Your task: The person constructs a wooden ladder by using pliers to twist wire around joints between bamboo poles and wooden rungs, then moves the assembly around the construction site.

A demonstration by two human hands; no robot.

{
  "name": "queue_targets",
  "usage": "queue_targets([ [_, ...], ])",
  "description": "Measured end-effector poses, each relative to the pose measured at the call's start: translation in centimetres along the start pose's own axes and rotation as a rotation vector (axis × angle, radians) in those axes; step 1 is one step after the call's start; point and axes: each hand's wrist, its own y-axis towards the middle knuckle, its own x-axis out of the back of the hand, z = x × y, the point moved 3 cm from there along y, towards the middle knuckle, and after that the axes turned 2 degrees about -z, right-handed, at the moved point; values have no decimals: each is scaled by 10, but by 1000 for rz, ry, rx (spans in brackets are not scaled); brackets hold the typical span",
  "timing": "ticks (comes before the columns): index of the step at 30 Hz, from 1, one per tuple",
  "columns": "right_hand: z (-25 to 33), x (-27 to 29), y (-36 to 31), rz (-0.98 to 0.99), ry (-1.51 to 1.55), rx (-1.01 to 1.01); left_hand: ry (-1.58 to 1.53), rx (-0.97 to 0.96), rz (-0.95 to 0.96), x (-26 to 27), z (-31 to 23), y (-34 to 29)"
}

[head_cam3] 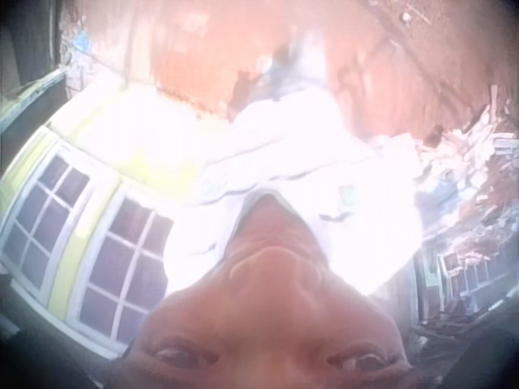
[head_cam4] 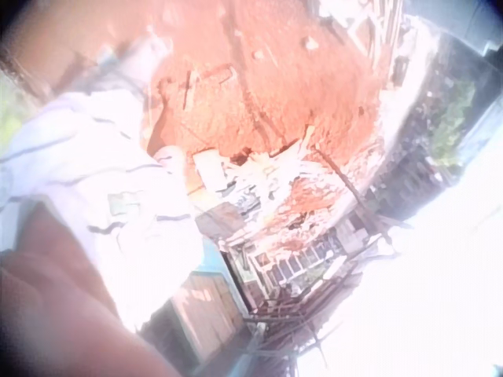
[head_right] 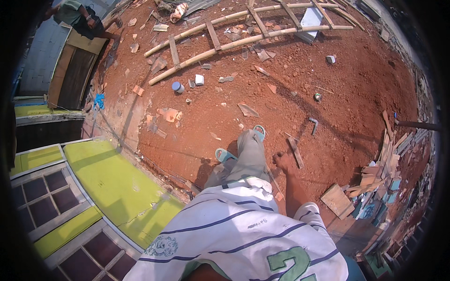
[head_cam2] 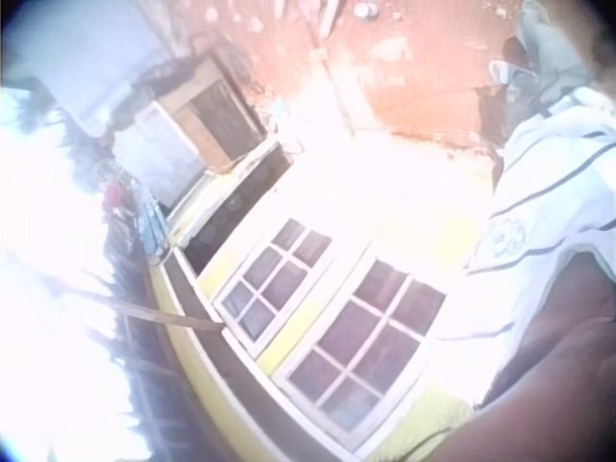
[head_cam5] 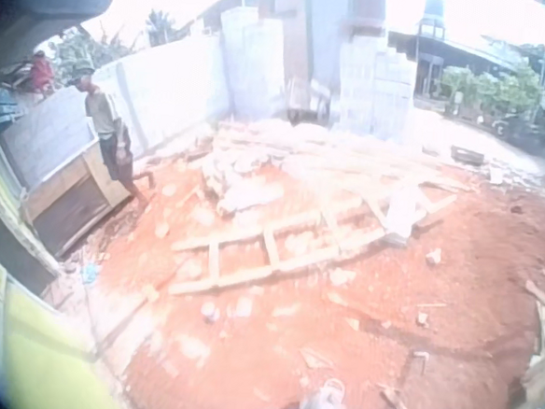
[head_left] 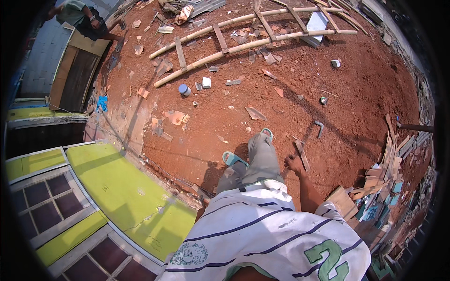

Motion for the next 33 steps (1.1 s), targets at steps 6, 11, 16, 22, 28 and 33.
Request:
queue_targets([
  [6, -81, 31, -25, 54, 53, -151, -17, 144, 4, -19, -52, -41],
  [11, -94, 105, -16, -82, 249, -193, -95, 52, -54, -45, -148, -53],
  [16, -68, 202, 4, -267, 429, -158, -92, -275, -191, -61, -287, -45],
  [22, -46, 267, 13, -444, 525, -58, -44, -613, -133, -76, -443, -74],
  [28, -73, 221, 24, -344, 629, -181, -142, -621, 160, -102, -428, -25],
  [33, -104, 188, 67, -157, 481, -243, -79, -397, 156, -119, -400, -4],
])
